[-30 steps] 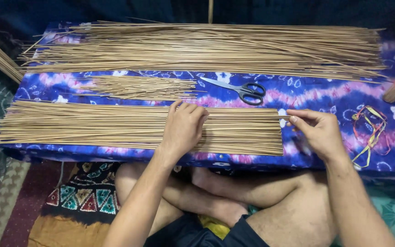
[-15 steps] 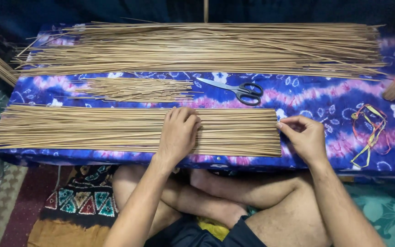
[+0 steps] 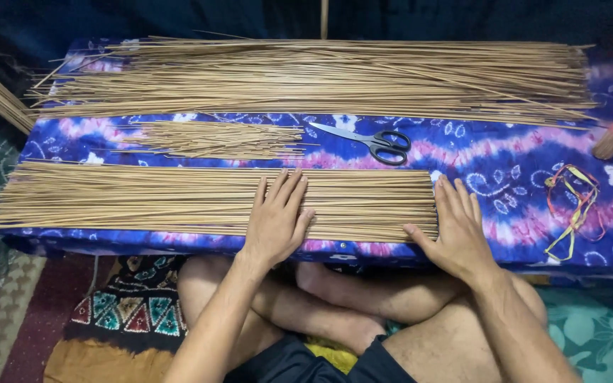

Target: A person is sorting and trimming thin wooden rods on a table to prepare them for bundling.

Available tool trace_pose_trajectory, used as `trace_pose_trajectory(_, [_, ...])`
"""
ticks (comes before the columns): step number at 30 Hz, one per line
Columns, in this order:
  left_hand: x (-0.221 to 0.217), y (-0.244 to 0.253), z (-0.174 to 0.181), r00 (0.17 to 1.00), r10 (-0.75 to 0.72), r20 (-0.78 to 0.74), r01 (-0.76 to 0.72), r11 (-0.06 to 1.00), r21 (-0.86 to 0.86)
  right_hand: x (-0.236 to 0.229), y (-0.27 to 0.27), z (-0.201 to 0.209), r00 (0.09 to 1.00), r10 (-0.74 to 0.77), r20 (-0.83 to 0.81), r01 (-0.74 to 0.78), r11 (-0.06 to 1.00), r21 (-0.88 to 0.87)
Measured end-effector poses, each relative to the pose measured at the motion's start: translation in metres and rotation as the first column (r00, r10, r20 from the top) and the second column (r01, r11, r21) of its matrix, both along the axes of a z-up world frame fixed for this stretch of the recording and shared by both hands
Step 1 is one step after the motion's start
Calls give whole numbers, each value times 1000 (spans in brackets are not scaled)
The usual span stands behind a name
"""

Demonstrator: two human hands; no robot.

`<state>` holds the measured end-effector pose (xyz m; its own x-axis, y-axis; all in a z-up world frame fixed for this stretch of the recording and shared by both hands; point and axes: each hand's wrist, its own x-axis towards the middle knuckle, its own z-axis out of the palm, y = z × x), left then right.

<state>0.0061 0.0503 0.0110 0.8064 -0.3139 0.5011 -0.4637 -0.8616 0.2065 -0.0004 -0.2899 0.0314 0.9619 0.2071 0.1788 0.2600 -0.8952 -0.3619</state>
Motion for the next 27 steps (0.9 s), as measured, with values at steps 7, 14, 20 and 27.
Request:
trace_pose_trajectory(7, [-2,2,-1,999,-25,48,27,999,-29,-1,1,3,999,-11,-34,11,1000,16])
trace_pose_trajectory(14, [0,3,-7,999,-11,36,11,1000,1,4,-6,-13,998,-34,-46,33,999,-25])
trace_pose_trajectory(20, [1,3,-8,999,-17,42,18,1000,-6,1,-10,-23,996,-70,-61,64,994,-93])
trace_pose_trajectory(27, [-37,-5,-3,954,-141,265,182,974,-133,-1,-12,-21,995,-93,-38,90,993,-76])
